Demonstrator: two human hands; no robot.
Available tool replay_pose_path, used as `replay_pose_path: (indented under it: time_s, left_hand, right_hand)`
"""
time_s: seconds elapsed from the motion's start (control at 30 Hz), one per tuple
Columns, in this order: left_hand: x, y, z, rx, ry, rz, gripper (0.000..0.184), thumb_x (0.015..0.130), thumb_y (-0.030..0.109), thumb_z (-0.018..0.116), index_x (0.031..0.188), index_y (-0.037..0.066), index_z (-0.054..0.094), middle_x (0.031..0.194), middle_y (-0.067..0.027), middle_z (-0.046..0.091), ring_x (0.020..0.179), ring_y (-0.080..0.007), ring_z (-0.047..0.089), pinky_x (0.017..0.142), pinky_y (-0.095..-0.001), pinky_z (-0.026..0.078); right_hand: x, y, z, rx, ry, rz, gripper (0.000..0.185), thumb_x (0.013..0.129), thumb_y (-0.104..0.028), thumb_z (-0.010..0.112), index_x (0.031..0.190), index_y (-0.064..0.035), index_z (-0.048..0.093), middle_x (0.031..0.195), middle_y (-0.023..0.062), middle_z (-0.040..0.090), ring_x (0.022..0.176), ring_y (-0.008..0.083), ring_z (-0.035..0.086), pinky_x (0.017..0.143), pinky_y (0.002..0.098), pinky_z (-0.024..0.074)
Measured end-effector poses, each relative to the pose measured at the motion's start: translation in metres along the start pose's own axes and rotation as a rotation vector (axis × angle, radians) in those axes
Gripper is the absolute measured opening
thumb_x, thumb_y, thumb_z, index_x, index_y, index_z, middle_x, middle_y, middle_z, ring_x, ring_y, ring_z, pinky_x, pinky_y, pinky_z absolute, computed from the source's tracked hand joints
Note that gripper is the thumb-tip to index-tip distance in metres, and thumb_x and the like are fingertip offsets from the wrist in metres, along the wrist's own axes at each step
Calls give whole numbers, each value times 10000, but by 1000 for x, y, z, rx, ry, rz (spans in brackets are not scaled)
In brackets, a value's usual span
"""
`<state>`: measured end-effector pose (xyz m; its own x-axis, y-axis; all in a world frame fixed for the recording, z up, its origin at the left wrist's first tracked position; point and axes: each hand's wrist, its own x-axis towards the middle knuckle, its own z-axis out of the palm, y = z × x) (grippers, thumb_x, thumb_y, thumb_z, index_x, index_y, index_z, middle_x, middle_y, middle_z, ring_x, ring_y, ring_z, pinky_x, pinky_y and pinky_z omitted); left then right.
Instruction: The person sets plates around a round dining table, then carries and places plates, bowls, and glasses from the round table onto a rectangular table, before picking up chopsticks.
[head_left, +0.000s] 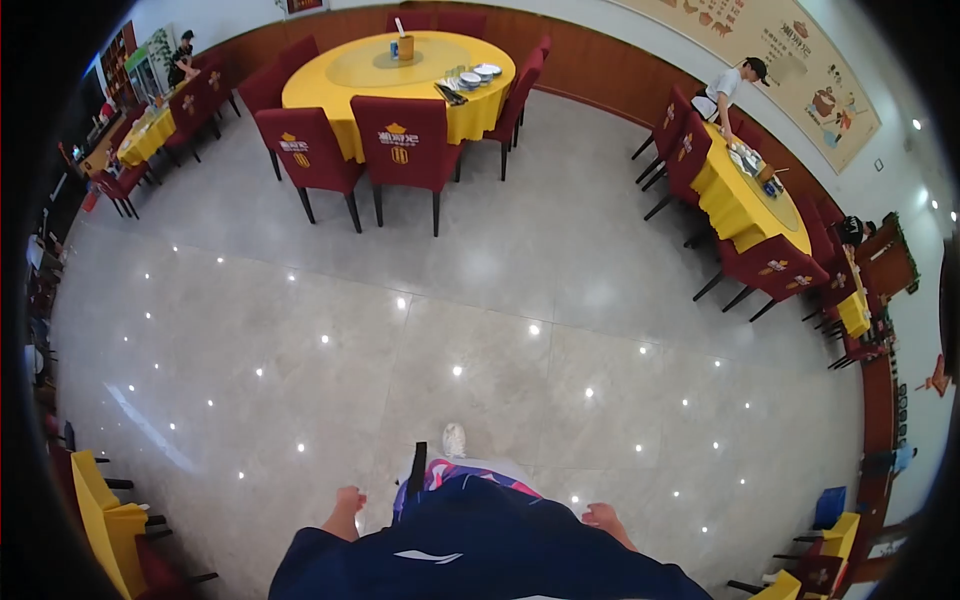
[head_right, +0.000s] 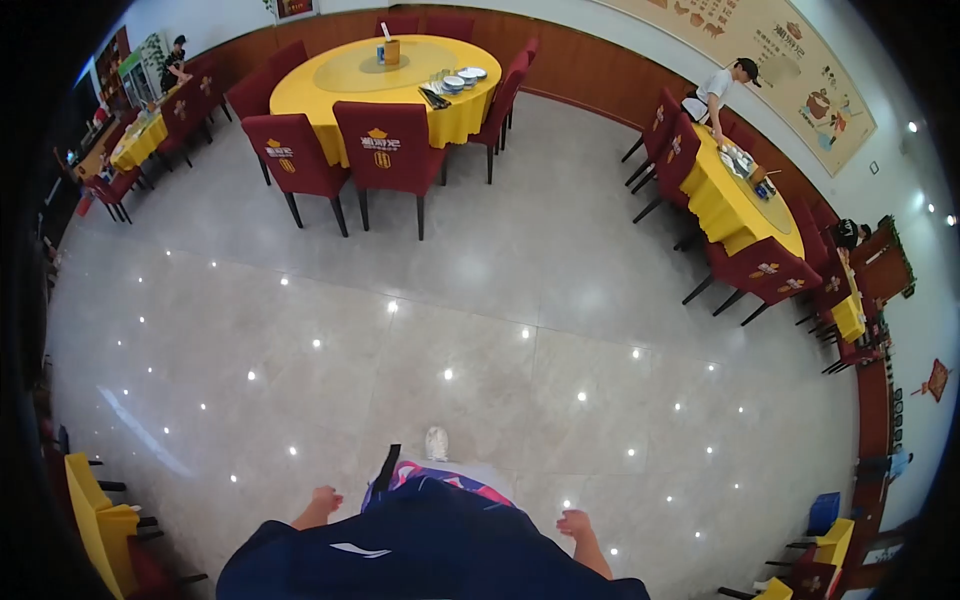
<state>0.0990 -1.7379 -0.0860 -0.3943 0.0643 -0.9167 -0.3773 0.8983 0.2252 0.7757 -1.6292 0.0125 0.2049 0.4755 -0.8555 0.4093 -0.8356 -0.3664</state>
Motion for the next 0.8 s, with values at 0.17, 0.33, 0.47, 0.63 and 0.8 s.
replay_pose_path:
  time_s: [0.17, 0.33, 0.47, 0.63, 0.8]
  left_hand:
    - [11, 137, 88, -87, -204, 198, 208, 871, 244, 521, 971, 72, 581, 795, -121, 671, 645, -203, 629, 515, -347, 450]
    - [-52, 334, 208, 105, -433, 516, 304, 896, 280, 494, 1111, 89, 593, 879, -84, 689, 752, -149, 637, 638, -286, 459]
    - [-60, 447, 253, 125, -496, 602, 317, 904, 287, 478, 1131, 92, 585, 899, -86, 690, 772, -149, 638, 657, -299, 461]
    - [-12, 521, 243, 334, -331, 311, 281, 886, 290, 498, 1056, 80, 575, 906, -102, 688, 777, -178, 647, 662, -351, 475]
    - [-6, 626, 228, 433, -217, 159, 239, 866, 254, 526, 1004, 66, 579, 889, -108, 687, 751, -197, 655, 651, -376, 485]
  right_hand:
    - [37, -117, -3, 445, 138, 113, 262, 871, -187, 521, 1049, -13, 605, 896, 138, 656, 782, 247, 652, 667, 365, 519]
    - [109, -209, 48, 226, 14, 84, 219, 826, -183, 572, 953, -16, 635, 851, 95, 644, 751, 215, 638, 615, 371, 529]
    - [227, -240, 53, -182, -141, -168, 223, 780, -186, 572, 959, -76, 647, 839, 83, 644, 754, 241, 630, 605, 402, 525]
    - [376, -284, 17, -714, -110, -549, 241, 766, -198, 563, 981, -131, 647, 813, 73, 630, 730, 253, 618, 584, 418, 511]
    - [366, -581, -42, 349, 29, -36, 223, 845, -238, 559, 980, -69, 613, 741, 82, 598, 634, 214, 605, 542, 370, 489]
